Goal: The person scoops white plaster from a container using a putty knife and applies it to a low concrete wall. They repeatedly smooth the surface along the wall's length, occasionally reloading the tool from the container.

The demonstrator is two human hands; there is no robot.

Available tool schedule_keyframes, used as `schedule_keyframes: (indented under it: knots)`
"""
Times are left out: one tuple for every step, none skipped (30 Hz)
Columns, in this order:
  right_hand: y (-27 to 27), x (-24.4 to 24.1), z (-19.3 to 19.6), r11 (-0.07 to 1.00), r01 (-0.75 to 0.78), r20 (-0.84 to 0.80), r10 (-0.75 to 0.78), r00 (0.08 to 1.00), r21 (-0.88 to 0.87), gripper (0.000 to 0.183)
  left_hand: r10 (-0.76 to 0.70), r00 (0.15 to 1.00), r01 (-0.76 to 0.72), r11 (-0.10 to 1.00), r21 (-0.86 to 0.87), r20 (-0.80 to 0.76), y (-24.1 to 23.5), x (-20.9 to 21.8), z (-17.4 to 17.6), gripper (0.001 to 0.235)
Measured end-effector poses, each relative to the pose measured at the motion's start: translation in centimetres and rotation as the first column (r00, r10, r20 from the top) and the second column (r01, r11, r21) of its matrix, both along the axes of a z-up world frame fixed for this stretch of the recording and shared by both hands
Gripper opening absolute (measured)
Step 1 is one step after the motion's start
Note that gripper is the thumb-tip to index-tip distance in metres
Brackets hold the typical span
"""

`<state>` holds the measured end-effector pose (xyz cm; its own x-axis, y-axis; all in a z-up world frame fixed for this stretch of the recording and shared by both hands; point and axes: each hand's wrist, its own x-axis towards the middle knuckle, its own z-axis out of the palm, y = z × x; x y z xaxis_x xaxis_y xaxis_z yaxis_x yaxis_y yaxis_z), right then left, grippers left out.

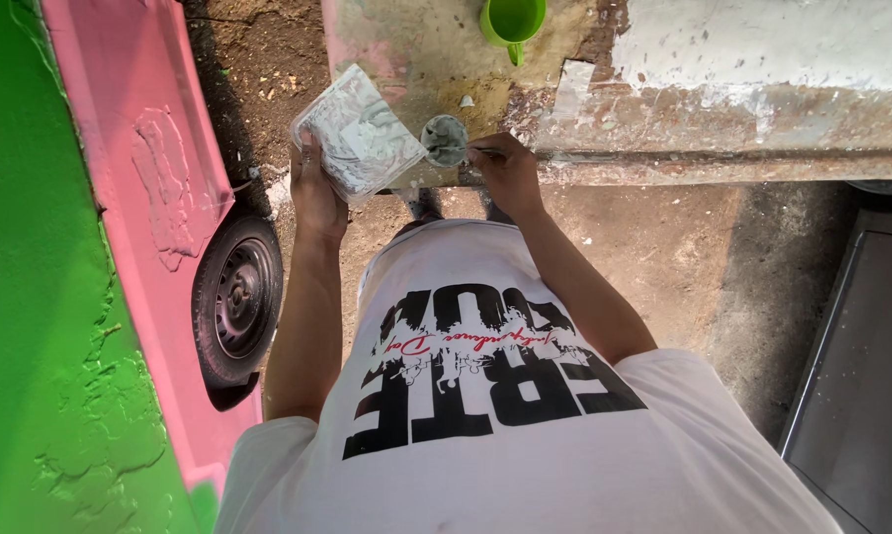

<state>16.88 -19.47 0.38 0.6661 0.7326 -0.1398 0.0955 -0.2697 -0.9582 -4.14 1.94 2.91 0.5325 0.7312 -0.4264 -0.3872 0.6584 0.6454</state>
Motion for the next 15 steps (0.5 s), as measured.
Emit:
schedule_keyframes:
  knots:
    - [0.0, -0.2, 0.1, 1.0, -0.005, -0.002, 0.005, 1.0, 0.008, 0.013, 0.009, 1.0, -0.009, 1.0, -0.019, -0.002, -0.1, 0.2, 0.2, 0.044]
    - [-0.2, -0.2, 0.2, 0.999, -0.036, -0.014, 0.036, 0.999, 0.008, 0.017, -0.002, 1.0, 0.002, 0.999, -0.033, 0.005, -0.3, 0.5, 0.4, 0.044]
    - [-0.3, -0.1, 0.4, 0.998, -0.068, -0.027, 0.069, 0.997, 0.009, 0.021, -0.012, 1.0, 0.012, 0.999, -0.046, 0.012, -0.5, 0.7, 0.6, 0.044]
    - [-0.5, 0.1, 0.6, 0.995, -0.101, -0.04, 0.101, 0.994, 0.011, 0.025, -0.021, 1.0, 0.022, 0.998, -0.059, 0.019, -0.6, 0.9, 0.8, 0.044]
    - [-0.8, 0.3, 0.8, 0.994, -0.107, -0.014, 0.106, 0.994, -0.039, 0.03, -0.035, 0.999, 0.038, 0.996, -0.082, 0.041, -0.9, 1.1, 1.0, 0.044]
    - [-1.1, 0.6, 0.9, 0.99, -0.111, 0.011, 0.113, 0.994, -0.088, 0.034, -0.049, 0.997, 0.055, 0.993, -0.105, 0.063, -1.1, 1.2, 1.1, 0.045]
    - [-1.3, 0.9, 1.0, 0.984, -0.115, 0.036, 0.121, 0.992, -0.139, 0.039, -0.061, 0.995, 0.071, 0.989, -0.127, 0.085, -1.2, 1.2, 1.2, 0.045]
    - [-1.5, 1.3, 1.1, 0.982, -0.114, 0.026, 0.12, 0.992, -0.152, 0.042, -0.053, 0.992, 0.067, 0.99, -0.122, 0.114, -1.3, 1.3, 1.2, 0.044]
    - [-1.6, 1.7, 1.2, 0.98, -0.113, 0.018, 0.117, 0.993, -0.164, 0.045, -0.047, 0.988, 0.064, 0.991, -0.115, 0.145, -1.4, 1.5, 1.2, 0.043]
    - [-1.7, 2.2, 1.2, 0.978, -0.111, 0.01, 0.115, 0.993, -0.176, 0.048, -0.04, 0.984, 0.06, 0.992, -0.107, 0.176, -1.4, 1.8, 1.1, 0.043]
    - [-1.7, 2.5, 1.2, 0.98, -0.089, 0.015, 0.094, 0.996, -0.18, 0.048, -0.042, 0.987, 0.056, 0.994, -0.092, 0.152, -1.5, 1.9, 0.9, 0.042]
    - [-1.7, 2.8, 1.1, 0.981, -0.068, 0.019, 0.072, 0.997, -0.183, 0.049, -0.043, 0.991, 0.053, 0.996, -0.076, 0.128, -1.5, 2.0, 0.7, 0.041]
    - [-1.8, 2.9, 1.1, 0.981, -0.046, 0.021, 0.051, 0.998, -0.188, 0.049, -0.044, 0.994, 0.05, 0.997, -0.062, 0.102, -1.6, 2.0, 0.4, 0.041]
    - [-1.7, 3.0, 1.1, 0.979, -0.075, 0.024, 0.081, 0.996, -0.19, 0.051, -0.043, 0.995, 0.048, 0.997, -0.054, 0.085, -1.6, 2.1, 0.0, 0.039]
    - [-1.7, 3.1, 1.0, 0.976, -0.103, 0.027, 0.111, 0.994, -0.191, 0.054, -0.043, 0.997, 0.046, 0.998, -0.046, 0.068, -1.5, 2.2, -0.4, 0.038]
